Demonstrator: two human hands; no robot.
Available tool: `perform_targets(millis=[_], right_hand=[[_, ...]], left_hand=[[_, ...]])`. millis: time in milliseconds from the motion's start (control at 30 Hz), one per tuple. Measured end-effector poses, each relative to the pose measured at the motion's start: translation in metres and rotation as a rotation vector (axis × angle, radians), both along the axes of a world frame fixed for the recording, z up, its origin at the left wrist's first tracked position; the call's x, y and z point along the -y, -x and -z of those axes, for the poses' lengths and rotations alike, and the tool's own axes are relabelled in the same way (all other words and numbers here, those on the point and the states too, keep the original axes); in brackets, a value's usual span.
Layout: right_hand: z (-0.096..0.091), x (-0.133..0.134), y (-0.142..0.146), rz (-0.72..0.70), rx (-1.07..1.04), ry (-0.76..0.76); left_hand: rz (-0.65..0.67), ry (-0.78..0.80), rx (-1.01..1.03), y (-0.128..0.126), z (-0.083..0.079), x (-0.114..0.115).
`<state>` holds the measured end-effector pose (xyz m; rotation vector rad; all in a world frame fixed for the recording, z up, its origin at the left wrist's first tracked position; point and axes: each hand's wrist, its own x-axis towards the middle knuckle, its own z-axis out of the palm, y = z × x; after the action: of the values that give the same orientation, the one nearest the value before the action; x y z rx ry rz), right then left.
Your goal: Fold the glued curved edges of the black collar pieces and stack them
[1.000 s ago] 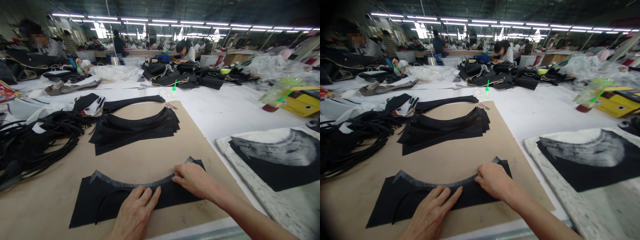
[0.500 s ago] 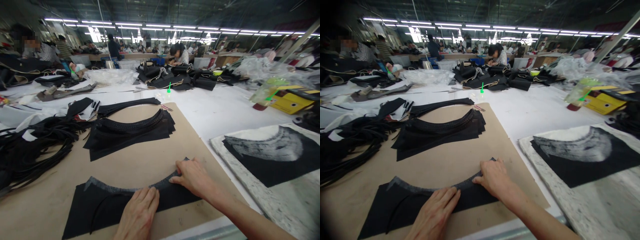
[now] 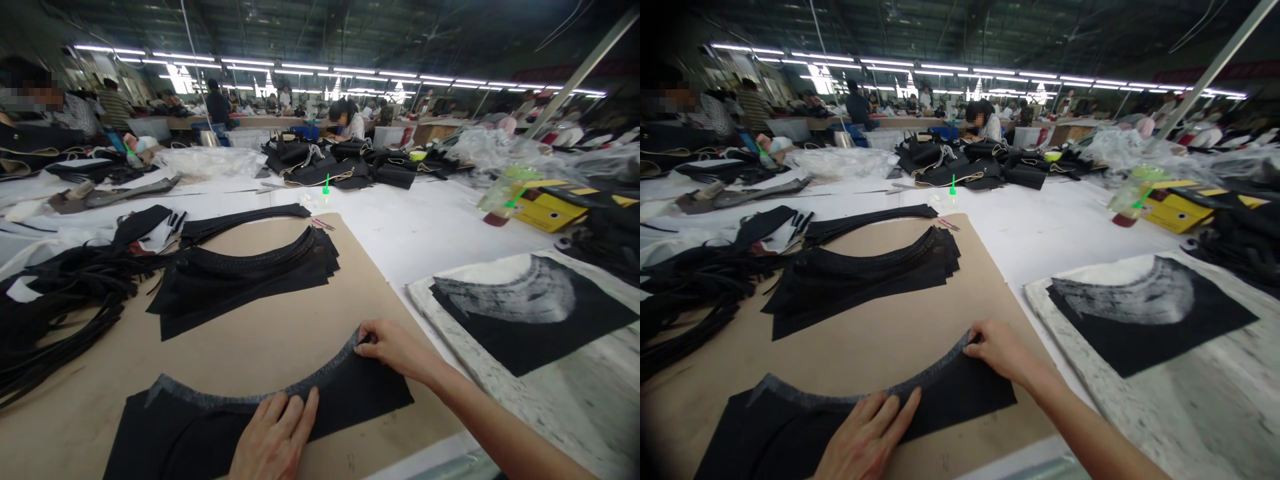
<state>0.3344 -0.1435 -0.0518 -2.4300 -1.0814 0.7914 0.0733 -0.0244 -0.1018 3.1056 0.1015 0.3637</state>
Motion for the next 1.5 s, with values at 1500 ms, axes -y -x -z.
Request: perform_targets(millis=[1500], right_hand=[[0.029, 0.015, 0.024, 0.127, 0.31, -0.235]], left_hand=[[-0.036, -0.034, 0.09, -0.004, 0.016, 0.0]])
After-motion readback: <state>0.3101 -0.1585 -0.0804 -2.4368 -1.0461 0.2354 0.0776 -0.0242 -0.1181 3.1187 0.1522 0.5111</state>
